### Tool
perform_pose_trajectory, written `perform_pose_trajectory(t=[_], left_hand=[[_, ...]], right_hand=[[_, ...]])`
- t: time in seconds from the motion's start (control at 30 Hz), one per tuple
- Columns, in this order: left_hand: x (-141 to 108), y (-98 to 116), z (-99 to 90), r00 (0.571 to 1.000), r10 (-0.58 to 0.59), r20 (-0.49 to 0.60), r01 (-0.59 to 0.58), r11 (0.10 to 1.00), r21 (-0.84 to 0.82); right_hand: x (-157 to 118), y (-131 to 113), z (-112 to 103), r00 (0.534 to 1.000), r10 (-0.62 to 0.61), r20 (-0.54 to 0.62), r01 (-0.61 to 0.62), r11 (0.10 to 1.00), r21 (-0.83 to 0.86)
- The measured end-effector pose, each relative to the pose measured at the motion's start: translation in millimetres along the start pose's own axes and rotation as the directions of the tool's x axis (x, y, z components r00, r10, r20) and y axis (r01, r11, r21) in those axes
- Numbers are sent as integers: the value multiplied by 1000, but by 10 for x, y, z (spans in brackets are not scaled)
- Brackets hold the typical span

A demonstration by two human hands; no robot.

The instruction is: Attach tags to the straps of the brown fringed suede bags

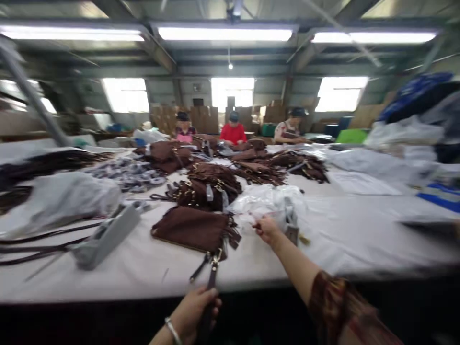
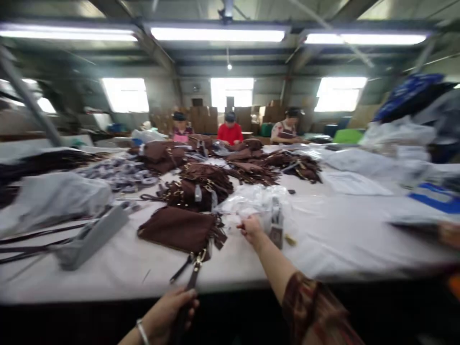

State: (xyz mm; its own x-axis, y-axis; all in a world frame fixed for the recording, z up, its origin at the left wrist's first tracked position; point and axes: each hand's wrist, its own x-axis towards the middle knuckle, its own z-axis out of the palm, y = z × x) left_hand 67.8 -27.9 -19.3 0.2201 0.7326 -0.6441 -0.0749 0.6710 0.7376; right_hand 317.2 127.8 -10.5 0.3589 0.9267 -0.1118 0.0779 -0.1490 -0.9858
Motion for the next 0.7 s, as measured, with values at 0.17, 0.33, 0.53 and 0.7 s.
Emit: perform_pose_trajectory(t=[0.17,0.33,0.53,0.7], left_hand=[[-96,65,-178,991,-69,114,89,980,-177],[-121,83,-251,985,-70,159,111,956,-270],[71,-84,-238,952,17,307,59,969,-239],[106,-228,-303,972,46,232,-26,996,-88]], right_hand=[[-541,58,-350,984,45,173,-78,979,191],[-1520,259,-113,852,109,512,-230,957,179],[-2304,669,226,752,253,608,-235,966,-112],[-2330,744,263,754,145,641,-84,989,-124]])
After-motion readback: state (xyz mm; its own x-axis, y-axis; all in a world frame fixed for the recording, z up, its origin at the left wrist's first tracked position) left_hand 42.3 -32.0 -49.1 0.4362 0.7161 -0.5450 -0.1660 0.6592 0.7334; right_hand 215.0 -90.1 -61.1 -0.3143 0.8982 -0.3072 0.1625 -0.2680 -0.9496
